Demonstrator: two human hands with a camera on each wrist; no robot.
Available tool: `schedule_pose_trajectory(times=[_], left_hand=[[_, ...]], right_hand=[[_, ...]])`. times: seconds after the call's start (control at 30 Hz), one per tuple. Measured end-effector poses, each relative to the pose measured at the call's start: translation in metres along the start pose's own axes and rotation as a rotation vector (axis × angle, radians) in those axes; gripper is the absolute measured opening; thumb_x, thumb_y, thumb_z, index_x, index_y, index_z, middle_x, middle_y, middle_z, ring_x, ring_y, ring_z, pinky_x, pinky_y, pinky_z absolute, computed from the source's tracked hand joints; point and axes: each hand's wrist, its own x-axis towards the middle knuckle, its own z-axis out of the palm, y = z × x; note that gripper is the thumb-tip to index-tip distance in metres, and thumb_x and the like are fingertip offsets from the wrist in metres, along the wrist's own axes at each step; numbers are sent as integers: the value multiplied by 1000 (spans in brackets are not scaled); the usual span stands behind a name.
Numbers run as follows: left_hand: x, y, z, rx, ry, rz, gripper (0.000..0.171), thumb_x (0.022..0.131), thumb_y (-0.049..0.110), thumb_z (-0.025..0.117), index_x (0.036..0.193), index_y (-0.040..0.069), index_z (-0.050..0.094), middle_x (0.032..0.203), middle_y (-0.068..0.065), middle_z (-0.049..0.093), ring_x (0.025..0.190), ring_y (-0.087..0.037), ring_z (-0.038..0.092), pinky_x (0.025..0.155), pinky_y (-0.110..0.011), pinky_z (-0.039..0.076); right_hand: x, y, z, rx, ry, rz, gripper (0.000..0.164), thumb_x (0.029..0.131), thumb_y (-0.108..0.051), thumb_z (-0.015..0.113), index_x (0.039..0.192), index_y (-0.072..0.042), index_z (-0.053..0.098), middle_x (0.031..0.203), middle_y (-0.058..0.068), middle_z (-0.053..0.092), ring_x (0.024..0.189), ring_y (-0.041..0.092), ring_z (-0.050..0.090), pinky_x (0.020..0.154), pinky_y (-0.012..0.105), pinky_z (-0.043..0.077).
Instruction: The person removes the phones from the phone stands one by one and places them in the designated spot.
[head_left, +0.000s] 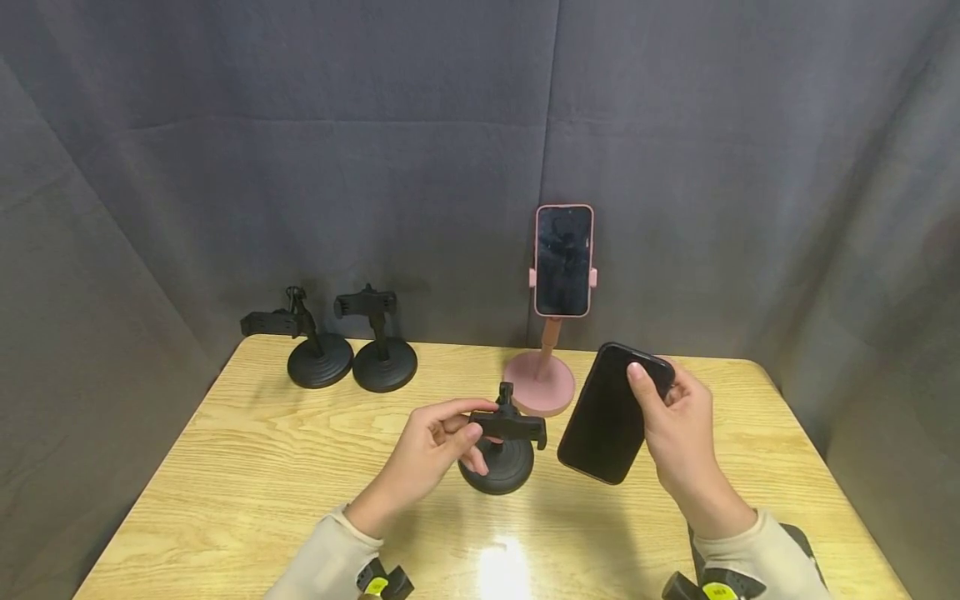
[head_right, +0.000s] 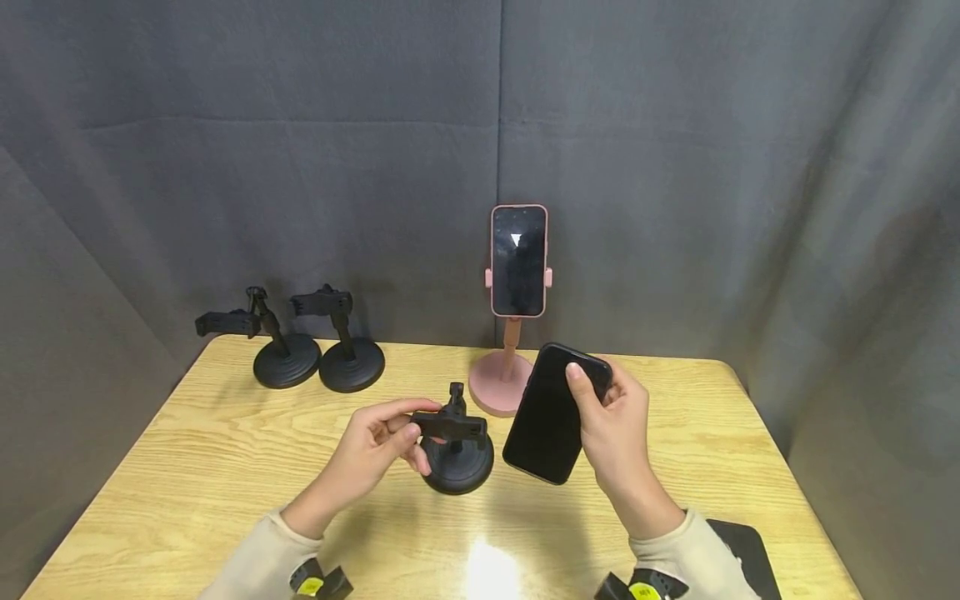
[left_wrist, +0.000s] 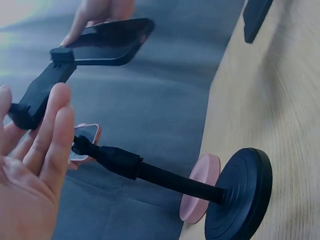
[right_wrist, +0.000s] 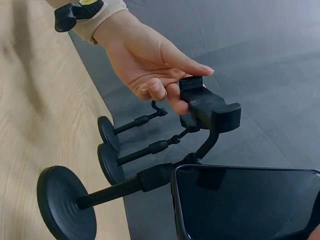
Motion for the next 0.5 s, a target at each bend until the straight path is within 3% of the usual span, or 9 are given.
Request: schedule_pose_trajectory(times=[0.2, 0.4, 0.5], left_hand=[[0, 2, -6, -73, -63, -46, 41, 101, 9, 61, 137, -10, 55, 105, -43, 66, 71, -5, 73, 67, -30, 64], [2, 4, -9, -159, -102, -95, 47, 98, 9, 66, 136, -15, 52, 111, -47, 62, 80, -6, 76, 73, -26, 63], [2, 4, -9, -202, -102, -113, 51, 97, 12, 68, 135, -18, 51, 109, -31, 72, 87, -8, 76, 78, -26, 63]], right_hand=[[-3, 5, -4, -9, 5, 22, 15, 101, -8, 61, 92, -17, 68, 84, -10, 76, 76, 6, 75, 67, 23, 62], [-5, 9, -8, -24, 9, 39, 14, 101, -9, 61, 93, -18, 68, 84, -11, 76, 77, 5, 74, 68, 22, 62], [-6, 10, -10, -34, -1, 45, 13, 102, -11, 60, 95, -18, 68, 85, -11, 77, 78, 5, 75, 69, 21, 62]])
